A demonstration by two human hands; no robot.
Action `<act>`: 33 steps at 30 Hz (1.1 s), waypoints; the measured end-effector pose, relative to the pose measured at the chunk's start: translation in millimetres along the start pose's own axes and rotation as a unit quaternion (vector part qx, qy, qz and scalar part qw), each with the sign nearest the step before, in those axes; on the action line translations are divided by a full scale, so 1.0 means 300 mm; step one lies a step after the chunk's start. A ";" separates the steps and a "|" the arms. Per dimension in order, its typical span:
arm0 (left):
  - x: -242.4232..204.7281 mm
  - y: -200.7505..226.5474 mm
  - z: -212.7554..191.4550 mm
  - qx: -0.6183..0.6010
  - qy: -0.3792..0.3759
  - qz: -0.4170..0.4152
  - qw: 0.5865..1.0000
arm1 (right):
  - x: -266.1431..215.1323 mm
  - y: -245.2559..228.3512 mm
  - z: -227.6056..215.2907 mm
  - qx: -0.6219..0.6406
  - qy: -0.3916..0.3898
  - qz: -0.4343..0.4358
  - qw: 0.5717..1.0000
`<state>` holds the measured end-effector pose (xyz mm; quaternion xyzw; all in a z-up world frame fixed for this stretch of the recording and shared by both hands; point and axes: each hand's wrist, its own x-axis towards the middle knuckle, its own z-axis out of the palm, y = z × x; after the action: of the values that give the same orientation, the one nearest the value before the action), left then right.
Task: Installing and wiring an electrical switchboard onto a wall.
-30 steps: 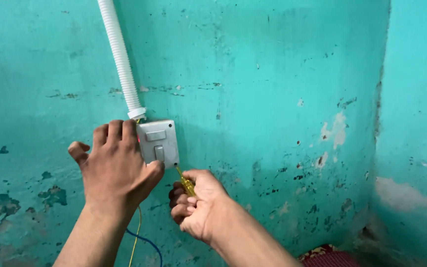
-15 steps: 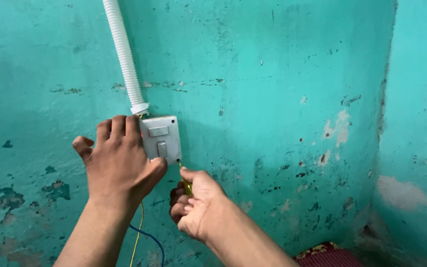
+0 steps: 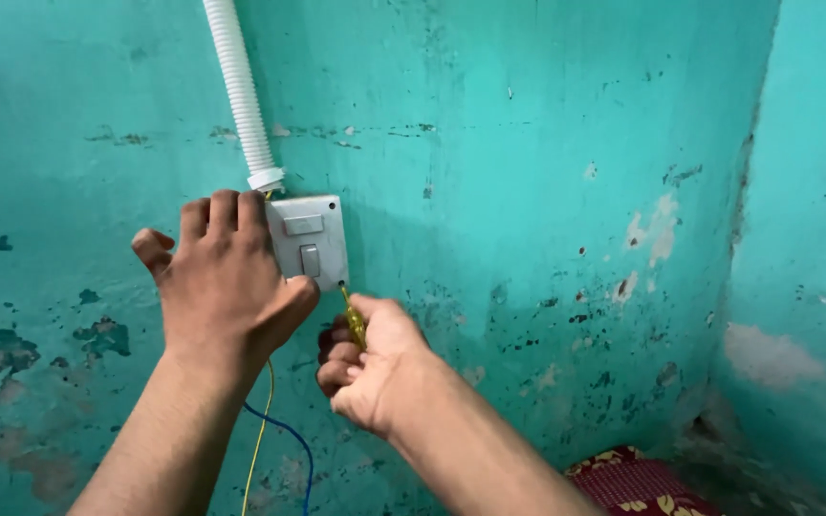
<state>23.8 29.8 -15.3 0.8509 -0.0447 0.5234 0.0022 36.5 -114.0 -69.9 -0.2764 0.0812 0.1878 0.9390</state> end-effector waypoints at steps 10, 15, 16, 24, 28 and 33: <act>0.012 -0.003 0.003 -0.027 0.004 -0.005 1.000 | 0.011 0.035 0.050 -0.037 0.090 -0.080 0.992; 0.017 -0.013 0.012 -0.034 0.004 -0.008 0.999 | -0.024 0.057 0.071 -0.008 0.092 -0.077 0.993; 0.016 -0.010 0.014 -0.038 0.008 -0.005 0.999 | -0.040 0.055 0.075 0.010 0.089 -0.068 0.994; 0.015 -0.011 0.025 -0.029 0.021 0.001 0.999 | -0.002 0.019 0.035 -0.051 0.048 -0.048 0.996; 0.011 -0.004 0.005 -0.024 0.011 -0.004 1.000 | 0.025 0.020 0.004 -0.055 0.038 -0.047 0.997; 0.014 0.005 -0.010 -0.029 0.007 -0.014 0.999 | -0.034 0.031 0.039 -0.027 0.025 -0.001 0.999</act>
<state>23.0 28.2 -10.4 0.8471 -0.0475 0.5282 0.0344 24.1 -103.4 -62.3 -0.3064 0.0995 0.1824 0.9289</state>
